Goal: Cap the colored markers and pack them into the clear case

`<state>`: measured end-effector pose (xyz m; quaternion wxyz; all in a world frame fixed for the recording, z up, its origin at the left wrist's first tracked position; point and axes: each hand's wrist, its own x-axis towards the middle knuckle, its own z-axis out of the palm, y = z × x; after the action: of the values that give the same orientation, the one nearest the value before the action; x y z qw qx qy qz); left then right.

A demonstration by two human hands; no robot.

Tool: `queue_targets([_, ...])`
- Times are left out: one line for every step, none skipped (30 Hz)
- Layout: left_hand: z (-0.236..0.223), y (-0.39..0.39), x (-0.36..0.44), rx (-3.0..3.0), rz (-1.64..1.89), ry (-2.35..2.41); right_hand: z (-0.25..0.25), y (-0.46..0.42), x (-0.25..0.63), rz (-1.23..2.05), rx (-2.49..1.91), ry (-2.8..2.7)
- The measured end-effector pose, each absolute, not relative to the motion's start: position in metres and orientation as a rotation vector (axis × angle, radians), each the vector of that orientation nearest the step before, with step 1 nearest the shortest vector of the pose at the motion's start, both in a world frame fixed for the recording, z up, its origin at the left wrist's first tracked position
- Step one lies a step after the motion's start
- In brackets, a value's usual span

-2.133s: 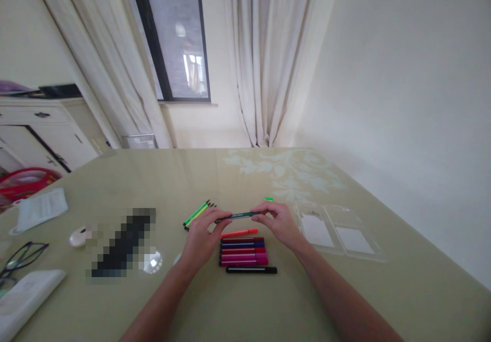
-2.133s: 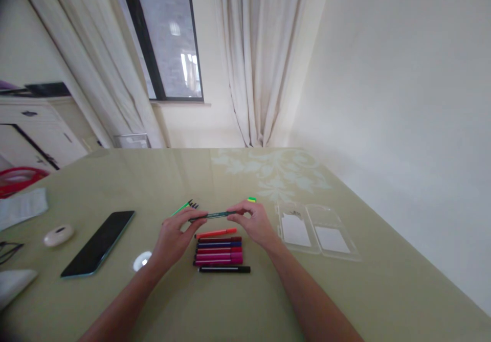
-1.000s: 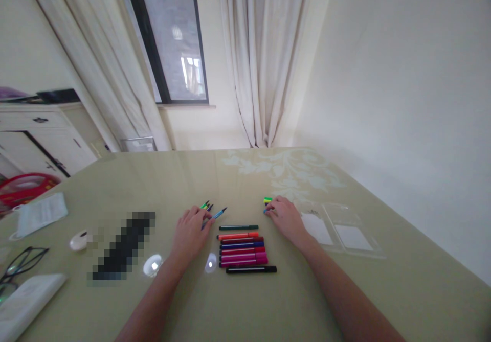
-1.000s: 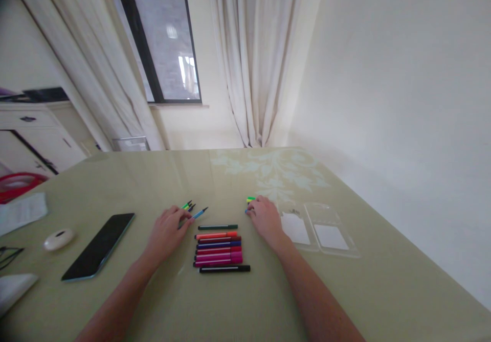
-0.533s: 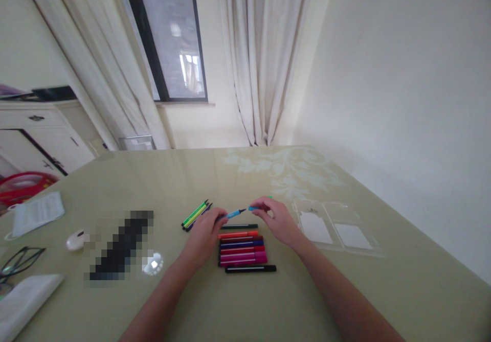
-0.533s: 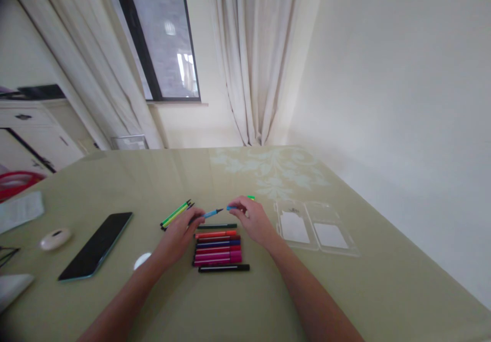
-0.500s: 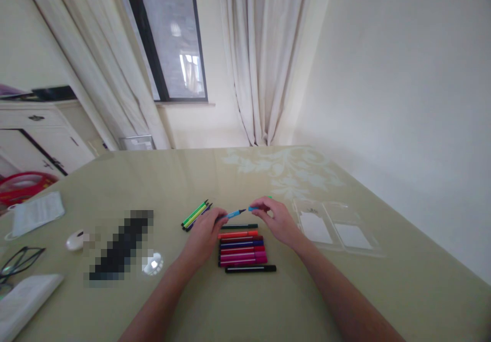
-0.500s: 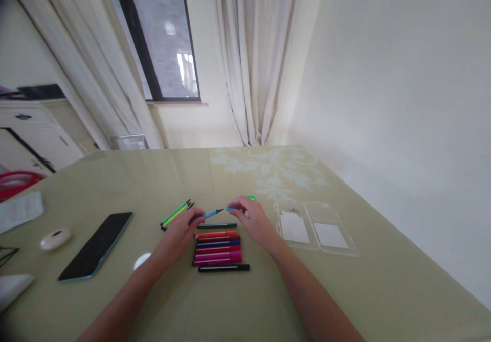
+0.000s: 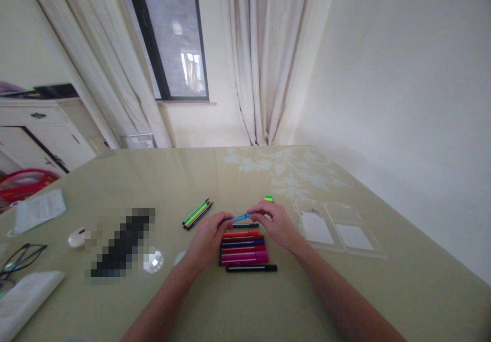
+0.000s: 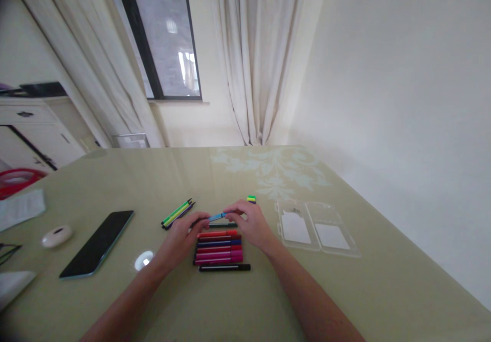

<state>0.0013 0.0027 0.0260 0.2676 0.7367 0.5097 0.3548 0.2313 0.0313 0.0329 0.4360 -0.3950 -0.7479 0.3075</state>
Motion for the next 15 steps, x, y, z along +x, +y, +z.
queue_targets([0.026, 0.003, 0.001, 1.983, 0.96, 1.37, 0.033, 0.031, 0.231, 0.762, -0.98, -1.854])
queue_targets([0.026, 0.003, 0.001, 1.981, 0.964, 1.367, 0.033, 0.03, 0.23, 0.758, -0.977, -1.849])
queue_targets([0.025, 0.003, 0.0, 1.982, 0.968, 1.369, 0.033, 0.029, 0.23, 0.753, -0.973, -1.848])
queue_targets([0.025, 0.003, 0.0, 1.986, 0.965, 1.374, 0.033, 0.029, 0.229, 0.75, -0.972, -1.854])
queue_targets([0.024, 0.003, 0.0, 1.991, 0.959, 1.381, 0.033, 0.028, 0.229, 0.751, -0.973, -1.865])
queue_targets([0.024, 0.003, 0.0, 1.997, 0.951, 1.389, 0.032, 0.028, 0.228, 0.757, -0.977, -1.875])
queue_targets([0.023, 0.003, 0.001, 2.006, 0.94, 1.394, 0.032, 0.028, 0.228, 0.766, -0.987, -1.88])
queue_targets([0.023, 0.003, 0.001, 2.02, 0.928, 1.397, 0.032, 0.028, 0.227, 0.779, -1.002, -1.878])
queue_targets([0.022, 0.004, 0.001, 2.037, 0.919, 1.4, 0.032, 0.029, 0.227, 0.802, -1.018, -1.873])
queue_targets([0.022, 0.004, 0.001, 2.058, 0.916, 1.403, 0.033, 0.03, 0.227, 0.83, -1.033, -1.863])
queue_targets([0.021, 0.005, 0.001, 2.084, 0.919, 1.407, 0.033, 0.031, 0.228, 0.851, -1.045, -1.846])
queue_targets([0.019, 0.005, 0.0, 2.115, 0.922, 1.412, 0.033, 0.033, 0.229, 0.858, -1.059, -1.818])
queue_targets([0.018, 0.006, 0.0, 2.151, 0.925, 1.418, 0.032, 0.036, 0.232, 0.852, -1.079, -1.774])
queue_targets([0.016, 0.007, -0.001, 2.19, 0.926, 1.425, 0.031, 0.039, 0.236, 0.829, -1.108, -1.713])
queue_targets([0.014, 0.007, -0.001, 2.228, 0.923, 1.435, 0.03, 0.043, 0.241, 0.787, -1.152, -1.645])
